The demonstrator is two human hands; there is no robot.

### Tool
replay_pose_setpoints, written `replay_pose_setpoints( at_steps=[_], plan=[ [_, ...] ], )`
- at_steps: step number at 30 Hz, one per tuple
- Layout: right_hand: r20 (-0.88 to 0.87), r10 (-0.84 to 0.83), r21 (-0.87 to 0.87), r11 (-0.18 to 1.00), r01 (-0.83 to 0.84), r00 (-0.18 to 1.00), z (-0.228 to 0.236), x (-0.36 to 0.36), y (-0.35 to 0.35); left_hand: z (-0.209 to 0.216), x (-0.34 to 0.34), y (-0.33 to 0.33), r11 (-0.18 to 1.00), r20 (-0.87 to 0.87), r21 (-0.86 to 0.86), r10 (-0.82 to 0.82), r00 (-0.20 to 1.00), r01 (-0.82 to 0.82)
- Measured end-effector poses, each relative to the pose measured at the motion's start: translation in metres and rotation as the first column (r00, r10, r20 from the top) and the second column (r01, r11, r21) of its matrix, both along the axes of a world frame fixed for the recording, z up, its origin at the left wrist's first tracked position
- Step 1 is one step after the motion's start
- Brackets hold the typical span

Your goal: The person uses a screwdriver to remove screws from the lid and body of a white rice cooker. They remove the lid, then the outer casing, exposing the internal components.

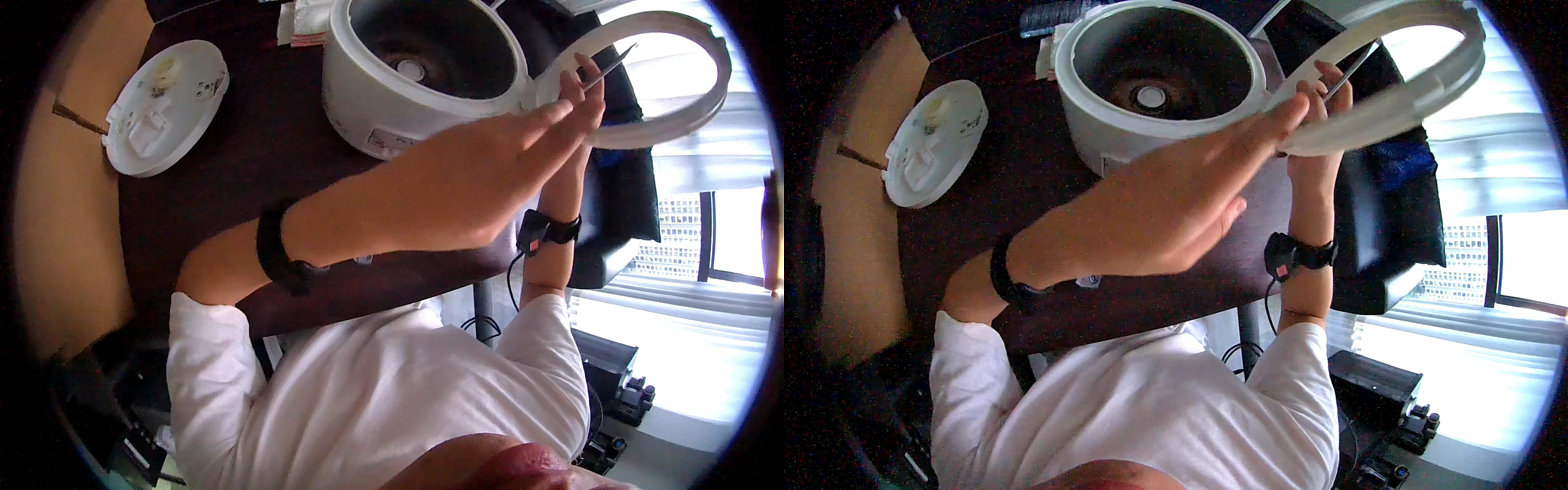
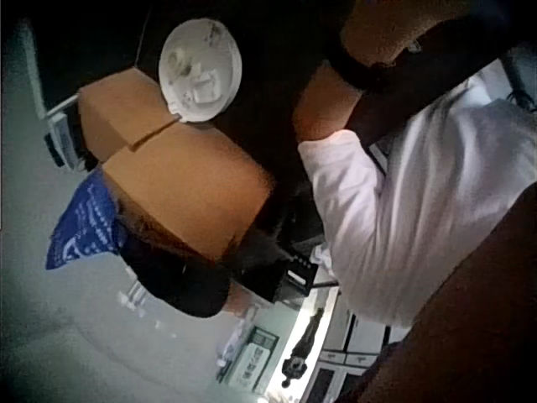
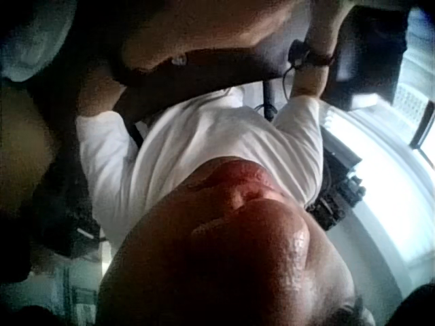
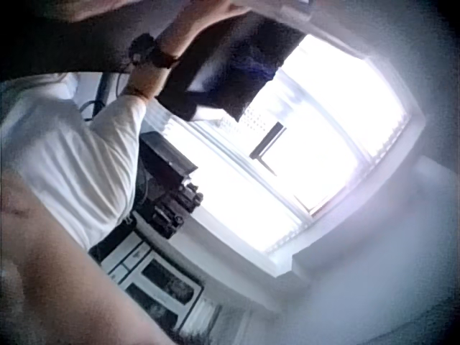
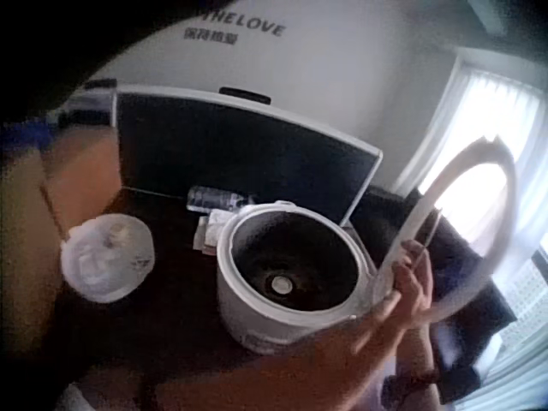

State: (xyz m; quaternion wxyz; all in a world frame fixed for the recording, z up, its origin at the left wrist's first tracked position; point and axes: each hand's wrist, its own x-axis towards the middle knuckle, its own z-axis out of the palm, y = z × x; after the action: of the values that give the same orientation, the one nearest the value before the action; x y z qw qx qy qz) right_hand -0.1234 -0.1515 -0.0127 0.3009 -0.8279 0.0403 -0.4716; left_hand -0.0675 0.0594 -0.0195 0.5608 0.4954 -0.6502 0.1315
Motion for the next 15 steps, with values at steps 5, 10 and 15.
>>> replay_pose_setpoints(
  at_steps=[5,10,15],
  plan=[
    [-0.021,0.204,0.385,0.905,-0.180,0.979,0.006,0.009,-0.013,-0.020,-0.018,-0.013,0.995,-0.107,0.050,-0.076,0.991,0.082],
    [-0.088,0.234,0.318,0.928,-0.195,0.968,0.004,0.023,-0.021,-0.030,-0.013,-0.016,0.979,-0.135,0.181,-0.071,0.988,0.095],
    [-0.065,0.255,0.467,0.862,-0.196,0.965,0.000,0.034,-0.027,-0.038,-0.004,-0.021,0.992,-0.126,0.106,-0.054,0.991,0.068]
  ],
)
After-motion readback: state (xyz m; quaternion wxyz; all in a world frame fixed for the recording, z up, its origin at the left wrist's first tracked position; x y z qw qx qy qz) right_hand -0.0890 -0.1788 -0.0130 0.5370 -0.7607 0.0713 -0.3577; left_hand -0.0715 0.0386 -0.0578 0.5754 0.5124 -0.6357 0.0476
